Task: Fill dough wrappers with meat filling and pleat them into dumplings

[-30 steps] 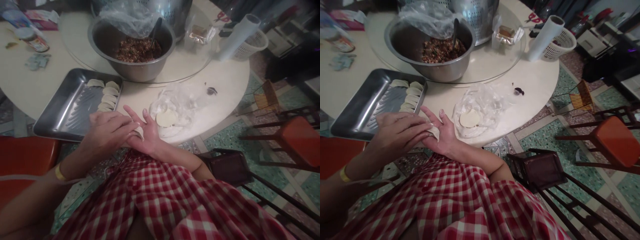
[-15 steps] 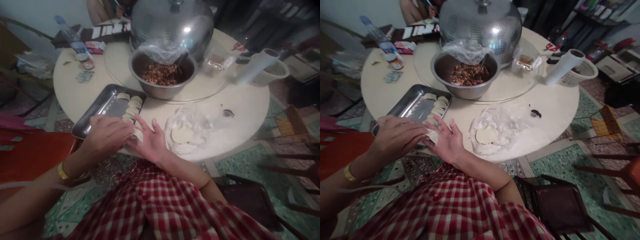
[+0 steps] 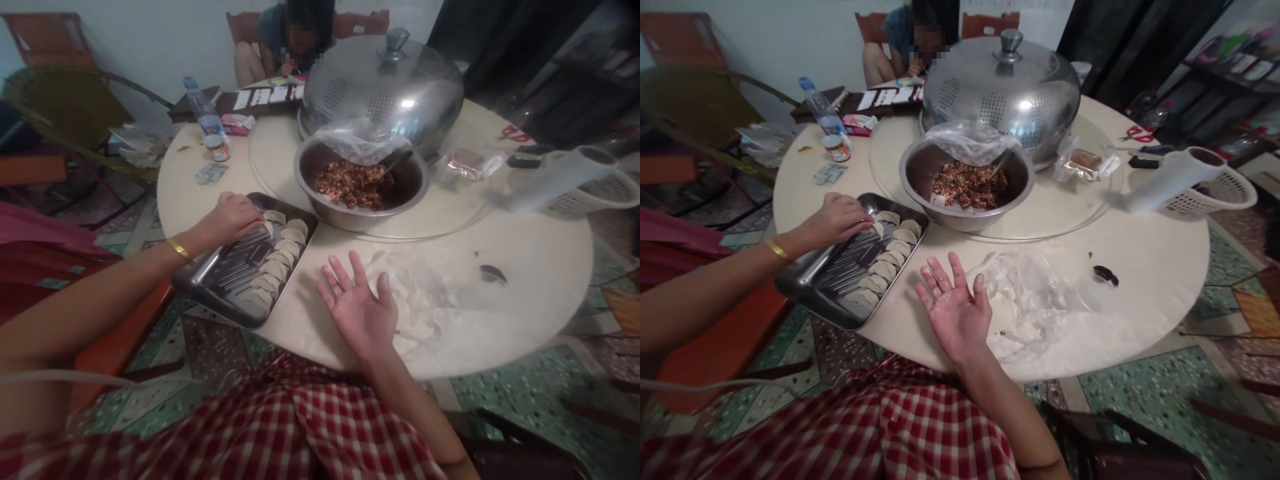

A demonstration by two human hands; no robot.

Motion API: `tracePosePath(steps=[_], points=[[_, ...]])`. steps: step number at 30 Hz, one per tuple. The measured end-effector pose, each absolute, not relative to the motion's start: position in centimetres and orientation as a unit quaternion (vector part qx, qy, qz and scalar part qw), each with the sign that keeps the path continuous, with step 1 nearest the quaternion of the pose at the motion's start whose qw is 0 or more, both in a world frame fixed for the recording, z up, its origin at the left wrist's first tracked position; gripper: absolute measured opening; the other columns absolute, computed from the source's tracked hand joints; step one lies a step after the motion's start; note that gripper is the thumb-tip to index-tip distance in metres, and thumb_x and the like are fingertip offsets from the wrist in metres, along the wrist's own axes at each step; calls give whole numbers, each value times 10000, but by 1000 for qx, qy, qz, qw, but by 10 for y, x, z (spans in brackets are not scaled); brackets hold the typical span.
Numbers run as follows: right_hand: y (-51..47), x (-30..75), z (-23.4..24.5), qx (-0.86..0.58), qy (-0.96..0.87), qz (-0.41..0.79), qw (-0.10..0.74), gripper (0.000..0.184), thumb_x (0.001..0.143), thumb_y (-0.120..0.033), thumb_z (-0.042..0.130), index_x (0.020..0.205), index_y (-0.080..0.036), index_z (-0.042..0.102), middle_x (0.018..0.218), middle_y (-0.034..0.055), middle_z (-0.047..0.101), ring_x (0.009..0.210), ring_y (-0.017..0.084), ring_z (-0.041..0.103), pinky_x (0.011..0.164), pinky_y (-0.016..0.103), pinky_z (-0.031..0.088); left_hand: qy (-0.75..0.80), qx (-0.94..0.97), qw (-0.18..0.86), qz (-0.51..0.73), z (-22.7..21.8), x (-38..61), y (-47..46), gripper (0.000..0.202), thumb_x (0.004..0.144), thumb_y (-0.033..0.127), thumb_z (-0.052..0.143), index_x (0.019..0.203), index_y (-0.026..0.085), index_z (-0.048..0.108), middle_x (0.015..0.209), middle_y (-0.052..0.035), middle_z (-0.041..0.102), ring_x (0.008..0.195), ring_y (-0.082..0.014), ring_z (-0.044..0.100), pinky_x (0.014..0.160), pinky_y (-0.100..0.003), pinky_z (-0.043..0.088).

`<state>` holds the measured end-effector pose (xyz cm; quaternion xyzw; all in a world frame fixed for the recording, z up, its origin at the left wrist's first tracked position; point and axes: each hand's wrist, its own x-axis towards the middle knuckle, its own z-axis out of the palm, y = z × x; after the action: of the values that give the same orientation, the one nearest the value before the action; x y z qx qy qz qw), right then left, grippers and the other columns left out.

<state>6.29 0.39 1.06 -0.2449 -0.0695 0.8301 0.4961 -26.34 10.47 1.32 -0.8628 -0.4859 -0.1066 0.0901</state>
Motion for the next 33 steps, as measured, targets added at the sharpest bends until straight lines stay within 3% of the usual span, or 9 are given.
tracePosePath(steps=[8,17,26,33], points=[[11,68,6,-243,-54,827,505,498,881,-663,441,1148,-330,697,1189,39,728,1108,205,660,1072,462,441,-459,-879,74,-104,-7,-264,136,330,947,390,431,809,235,688,778,-74,720,869,-254,603,782,-439,320],[11,70,2,-225,-69,824,515,498,838,-692,504,1142,-347,697,1182,28,725,1112,214,631,1123,491,376,-426,-894,105,-88,-5,-264,133,327,975,387,434,1065,246,715,839,-78,708,864,-244,576,758,-407,298],[12,71,0,-218,-69,823,520,491,833,-675,523,1138,-335,703,1174,27,735,1085,199,644,1090,455,413,-379,-918,101,-58,3,-251,136,224,941,292,495,924,261,716,947,-64,713,904,-238,558,775,-412,290],[12,71,-2,-221,-71,819,525,488,820,-671,548,1130,-330,707,1168,32,737,1075,208,645,1105,476,394,-411,-903,107,-62,-4,-247,135,297,977,330,434,985,233,714,898,-80,704,895,-244,571,777,-418,306]])
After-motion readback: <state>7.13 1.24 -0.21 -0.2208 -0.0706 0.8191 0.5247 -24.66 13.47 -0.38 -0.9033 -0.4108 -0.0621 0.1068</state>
